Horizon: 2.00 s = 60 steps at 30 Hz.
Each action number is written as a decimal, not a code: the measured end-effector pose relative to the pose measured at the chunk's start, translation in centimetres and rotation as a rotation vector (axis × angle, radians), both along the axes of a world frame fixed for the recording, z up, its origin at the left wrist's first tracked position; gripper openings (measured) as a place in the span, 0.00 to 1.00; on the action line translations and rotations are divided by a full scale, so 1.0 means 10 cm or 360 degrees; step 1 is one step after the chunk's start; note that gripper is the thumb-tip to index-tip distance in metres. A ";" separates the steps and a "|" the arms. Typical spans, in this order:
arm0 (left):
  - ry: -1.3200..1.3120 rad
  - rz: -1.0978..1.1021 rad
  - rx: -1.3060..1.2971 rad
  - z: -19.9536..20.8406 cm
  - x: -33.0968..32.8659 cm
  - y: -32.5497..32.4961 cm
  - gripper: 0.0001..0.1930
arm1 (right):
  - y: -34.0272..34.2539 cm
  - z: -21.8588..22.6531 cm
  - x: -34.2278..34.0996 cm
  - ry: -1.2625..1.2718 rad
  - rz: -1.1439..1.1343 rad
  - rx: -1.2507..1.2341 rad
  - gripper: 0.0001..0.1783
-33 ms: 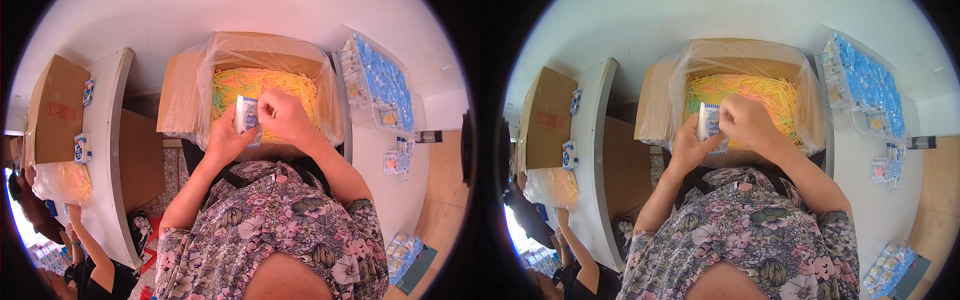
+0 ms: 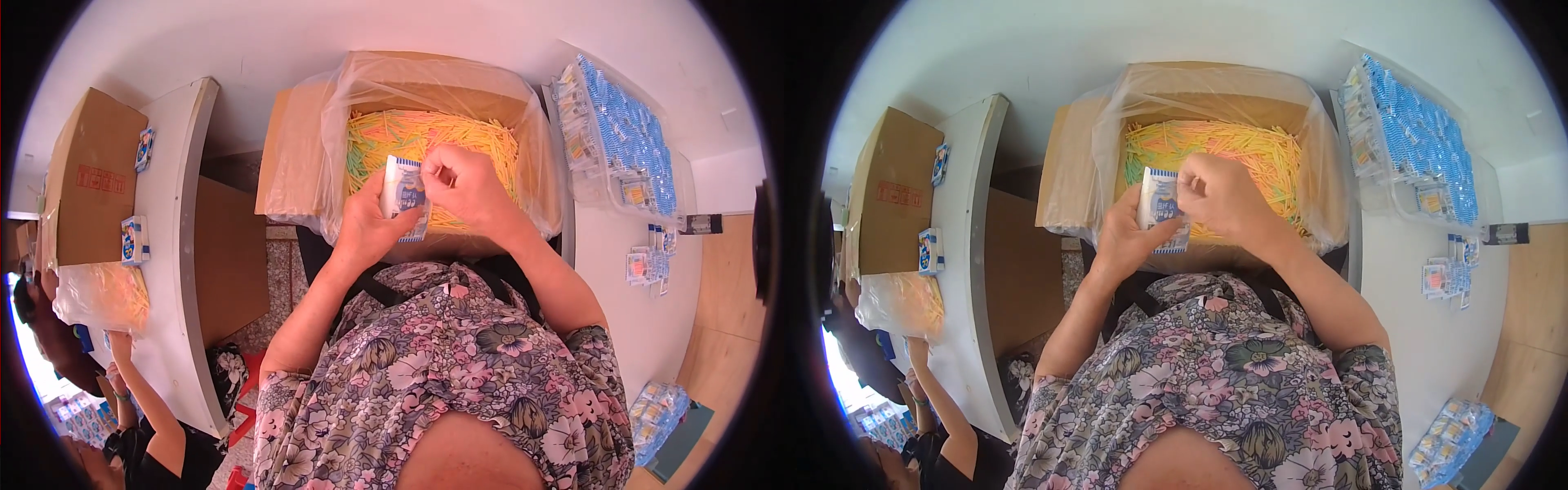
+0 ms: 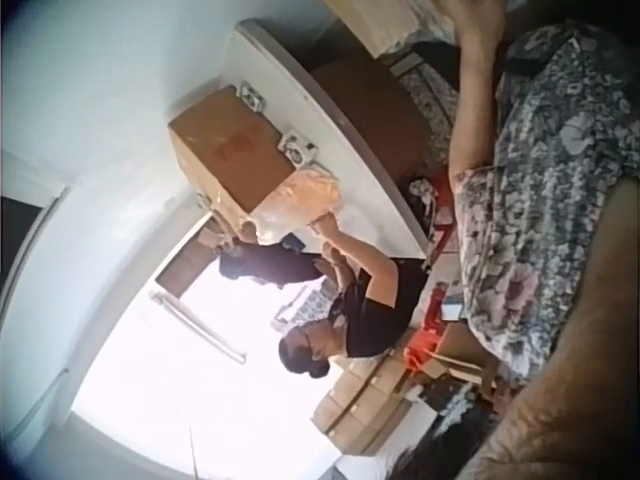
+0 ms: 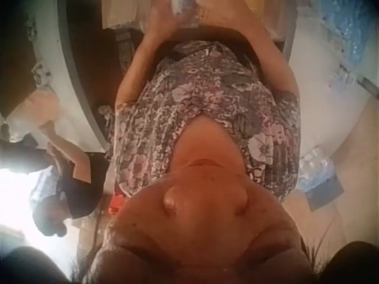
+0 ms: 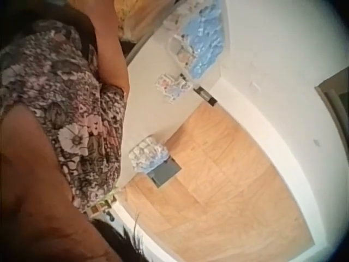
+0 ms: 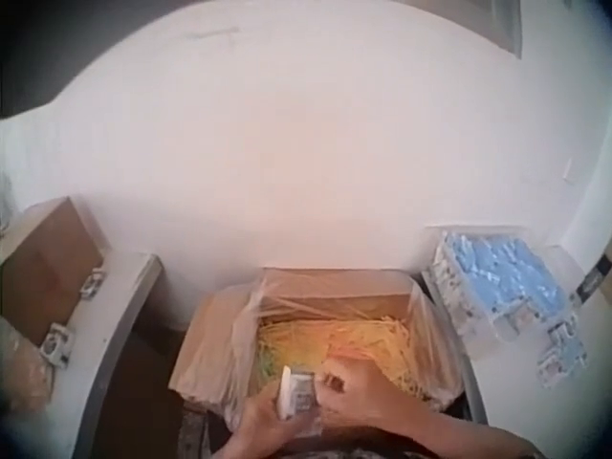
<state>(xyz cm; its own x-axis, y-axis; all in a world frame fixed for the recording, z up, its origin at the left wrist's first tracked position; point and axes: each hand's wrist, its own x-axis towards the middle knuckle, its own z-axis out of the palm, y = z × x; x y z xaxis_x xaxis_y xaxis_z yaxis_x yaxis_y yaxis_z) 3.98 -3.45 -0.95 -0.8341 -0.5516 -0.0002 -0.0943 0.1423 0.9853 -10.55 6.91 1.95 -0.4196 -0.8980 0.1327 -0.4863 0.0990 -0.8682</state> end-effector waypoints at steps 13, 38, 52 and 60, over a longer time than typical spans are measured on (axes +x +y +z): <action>0.0054 -0.0236 0.0693 0.01 0.29 -0.10 0.29 | -0.22 0.02 -0.11 -0.0728 -0.0016 0.0052 0.07; 0.1131 -0.0592 0.1919 0.02 0.62 -0.16 0.36 | -0.51 0.18 0.21 -0.0143 0.0917 -0.0598 0.47; 0.0905 -0.0494 0.1179 0.17 -0.37 0.25 0.48 | 0.66 -0.02 -0.37 0.0820 -0.0137 -0.0727 0.20; 0.0005 -0.0329 0.1650 0.08 -0.44 0.31 0.26 | 0.79 0.03 -0.60 0.1286 0.0158 -0.0566 0.17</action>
<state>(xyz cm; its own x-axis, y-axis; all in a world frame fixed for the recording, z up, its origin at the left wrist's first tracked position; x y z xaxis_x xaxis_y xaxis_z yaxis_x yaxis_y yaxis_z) -0.39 -0.40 -0.14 -0.9127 -0.1304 -0.3874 -0.1613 -0.7559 0.6345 -16.59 14.76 2.26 0.0005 -0.7742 0.6329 -0.9558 -0.1864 -0.2273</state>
